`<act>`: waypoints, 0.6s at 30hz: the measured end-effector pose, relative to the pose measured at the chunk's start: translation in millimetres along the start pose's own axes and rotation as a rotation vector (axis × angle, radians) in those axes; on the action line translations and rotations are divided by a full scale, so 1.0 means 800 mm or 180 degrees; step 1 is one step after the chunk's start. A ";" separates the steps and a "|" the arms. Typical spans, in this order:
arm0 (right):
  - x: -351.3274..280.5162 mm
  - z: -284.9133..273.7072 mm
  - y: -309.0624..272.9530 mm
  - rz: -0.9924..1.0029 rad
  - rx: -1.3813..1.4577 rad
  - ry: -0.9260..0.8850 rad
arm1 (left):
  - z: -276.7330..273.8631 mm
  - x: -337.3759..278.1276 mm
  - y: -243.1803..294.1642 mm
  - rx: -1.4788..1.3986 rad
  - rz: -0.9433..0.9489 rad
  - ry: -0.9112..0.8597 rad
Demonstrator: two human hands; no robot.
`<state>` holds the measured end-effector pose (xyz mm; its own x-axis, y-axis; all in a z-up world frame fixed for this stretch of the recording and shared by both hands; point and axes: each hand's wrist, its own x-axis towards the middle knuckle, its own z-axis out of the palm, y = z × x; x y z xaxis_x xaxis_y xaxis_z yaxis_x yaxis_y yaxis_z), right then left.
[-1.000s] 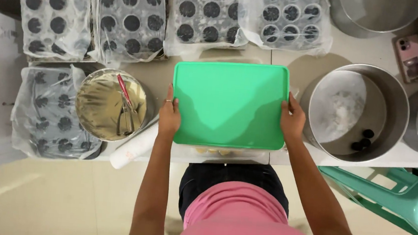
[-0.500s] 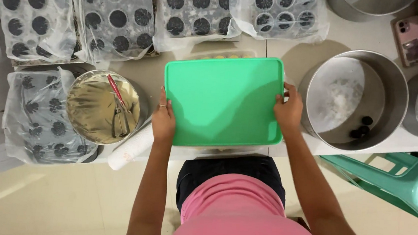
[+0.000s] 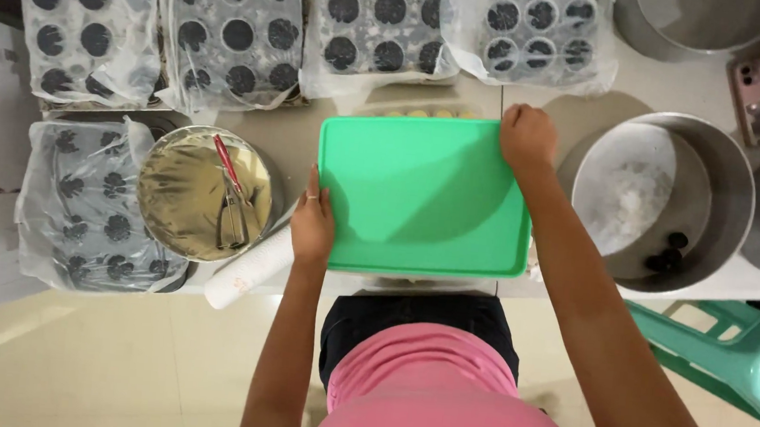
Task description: Wiping the edges of small pastry containers and covering the tray with a lid.
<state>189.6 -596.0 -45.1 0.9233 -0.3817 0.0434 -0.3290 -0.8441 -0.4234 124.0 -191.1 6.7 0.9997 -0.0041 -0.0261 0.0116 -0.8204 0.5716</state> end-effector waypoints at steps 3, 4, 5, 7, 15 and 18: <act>-0.001 0.020 0.016 -0.0144 -0.0159 0.0232 | 0.009 -0.002 -0.011 -0.0102 -0.0192 0.0071; -0.002 0.023 0.019 -0.0180 -0.0239 0.0332 | 0.013 -0.003 -0.017 -0.0181 -0.0225 0.0171; -0.005 0.020 0.010 -0.0200 -0.0227 0.0311 | 0.007 -0.002 -0.015 -0.0169 -0.0251 0.0182; -0.002 0.005 -0.003 -0.0002 -0.0195 0.0273 | 0.001 0.007 -0.004 -0.0279 -0.0674 -0.0269; -0.009 -0.014 -0.017 0.0149 -0.0376 0.0206 | 0.000 0.098 0.061 0.0592 0.1011 0.0637; -0.010 -0.017 -0.016 0.0125 -0.0307 0.0090 | 0.042 0.165 0.092 0.0601 0.1343 0.0281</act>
<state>184.0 -587.4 -28.0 0.9038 -0.4245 0.0544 -0.3838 -0.8601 -0.3362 256.2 -271.6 18.0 0.9144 -0.3176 0.2510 -0.3925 -0.8473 0.3579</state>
